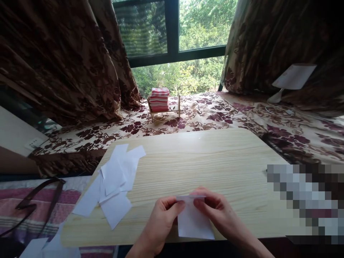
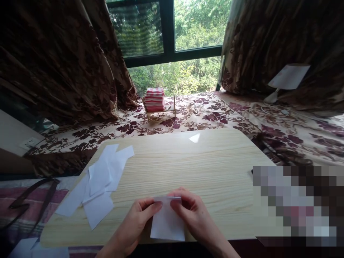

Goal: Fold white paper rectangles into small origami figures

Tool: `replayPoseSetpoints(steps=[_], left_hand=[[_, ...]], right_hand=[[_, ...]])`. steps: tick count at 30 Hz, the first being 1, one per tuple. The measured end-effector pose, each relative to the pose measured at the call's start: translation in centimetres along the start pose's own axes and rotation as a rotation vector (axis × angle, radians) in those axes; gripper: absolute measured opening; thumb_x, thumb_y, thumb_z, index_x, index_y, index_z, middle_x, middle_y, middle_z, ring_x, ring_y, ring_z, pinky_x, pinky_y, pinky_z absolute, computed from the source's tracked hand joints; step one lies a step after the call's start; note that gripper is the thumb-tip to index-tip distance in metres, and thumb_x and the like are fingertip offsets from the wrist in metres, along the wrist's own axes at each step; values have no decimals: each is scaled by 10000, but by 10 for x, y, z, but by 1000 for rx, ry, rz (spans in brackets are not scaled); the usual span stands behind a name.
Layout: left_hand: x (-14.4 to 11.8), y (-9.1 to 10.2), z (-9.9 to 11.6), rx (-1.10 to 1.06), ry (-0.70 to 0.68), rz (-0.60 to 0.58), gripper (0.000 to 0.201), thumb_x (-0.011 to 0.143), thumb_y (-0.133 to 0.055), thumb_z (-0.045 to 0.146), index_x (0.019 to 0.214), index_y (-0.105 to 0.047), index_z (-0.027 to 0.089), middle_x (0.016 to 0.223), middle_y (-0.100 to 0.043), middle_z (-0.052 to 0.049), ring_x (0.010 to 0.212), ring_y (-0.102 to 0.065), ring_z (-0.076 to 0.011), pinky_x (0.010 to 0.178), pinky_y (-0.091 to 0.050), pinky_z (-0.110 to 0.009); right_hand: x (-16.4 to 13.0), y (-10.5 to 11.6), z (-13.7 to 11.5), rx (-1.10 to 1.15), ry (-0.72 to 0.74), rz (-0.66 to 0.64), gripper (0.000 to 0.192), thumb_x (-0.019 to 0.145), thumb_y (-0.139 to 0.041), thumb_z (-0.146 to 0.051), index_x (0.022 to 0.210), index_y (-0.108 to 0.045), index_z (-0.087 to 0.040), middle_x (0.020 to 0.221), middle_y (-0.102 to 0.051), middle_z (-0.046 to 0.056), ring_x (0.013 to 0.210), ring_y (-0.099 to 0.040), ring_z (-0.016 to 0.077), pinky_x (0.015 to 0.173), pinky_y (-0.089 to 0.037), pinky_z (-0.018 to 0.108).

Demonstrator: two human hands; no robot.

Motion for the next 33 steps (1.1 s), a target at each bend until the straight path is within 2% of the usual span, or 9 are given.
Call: replayPoseSetpoints(steps=[4, 10, 17, 20, 23, 25, 28, 31, 33], left_hand=[[1, 0, -2, -16, 27, 26, 303, 608, -798, 419, 720, -758, 141, 560, -617, 9, 519, -452, -90, 507, -338, -193], [2, -2, -4, -65, 71, -3, 276, 634, -770, 409, 679, -725, 141, 551, -598, 8, 534, -477, -106, 511, -360, -201], [1, 1, -4, -147, 40, 11, 361, 703, -704, 506, 612, -655, 160, 587, -574, 16, 559, -462, -106, 524, -364, -209], [3, 3, -6, -101, 6, 27, 373, 664, -763, 500, 653, -683, 136, 590, -571, 6, 560, -456, -109, 519, -358, -216], [4, 6, -5, -94, -40, 83, 375, 645, -796, 478, 728, -723, 120, 608, -592, -5, 584, -466, -114, 530, -362, -214], [5, 8, -3, -114, -80, 126, 384, 653, -787, 494, 760, -735, 128, 630, -608, -8, 613, -481, -121, 562, -390, -217], [4, 9, -3, -164, -131, 180, 400, 637, -785, 528, 780, -740, 158, 665, -634, -10, 664, -518, -139, 606, -427, -225], [0, 8, -6, -248, -146, 202, 378, 624, -801, 502, 805, -744, 176, 714, -667, -23, 706, -567, -165, 634, -450, -243], [-3, 6, -6, -223, -139, 164, 357, 643, -797, 466, 843, -750, 174, 751, -685, -42, 741, -593, -189, 658, -463, -260]], right_hand=[[0, 0, -2, 53, 39, 18, 213, 737, -746, -431, 774, -766, -222, 802, -544, 24, 690, -525, 135, 555, -433, 222], [1, -2, 7, 167, -16, -19, 240, 736, -740, -449, 677, -751, -217, 910, -539, 29, 591, -491, 82, 476, -380, 201], [0, 0, 6, 45, 26, 3, 233, 764, -713, -440, 722, -764, -216, 873, -608, 46, 671, -554, 130, 523, -420, 210], [0, -1, 6, 7, 38, -6, 278, 773, -697, -473, 700, -756, -211, 875, -619, 50, 706, -576, 148, 542, -444, 222], [-1, 7, 9, 21, 4, 69, 297, 765, -702, -504, 876, -758, -234, 900, -664, 53, 774, -612, 182, 624, -488, 264], [-3, 12, 13, 65, -70, 119, 401, 781, -677, -536, 1041, -717, -234, 910, -691, 61, 799, -625, 198, 664, -501, 295], [-9, 9, 18, 142, -158, 90, 481, 836, -576, -593, 1080, -677, -190, 920, -693, 86, 805, -625, 208, 648, -502, 312], [-10, 6, 15, 140, -128, 46, 465, 811, -648, -502, 1155, -602, -192, 922, -681, 73, 826, -622, 208, 656, -499, 314], [-9, 8, 9, 80, -66, 49, 490, 787, -689, -381, 1221, -539, -211, 886, -672, 43, 805, -619, 194, 667, -494, 309]])
Point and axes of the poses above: each hand's wrist, its own x-axis towards the middle knuckle, its own y-axis out of the back of the hand, z = x × y, the point moved 8 cm from there along x, towards the middle knuckle
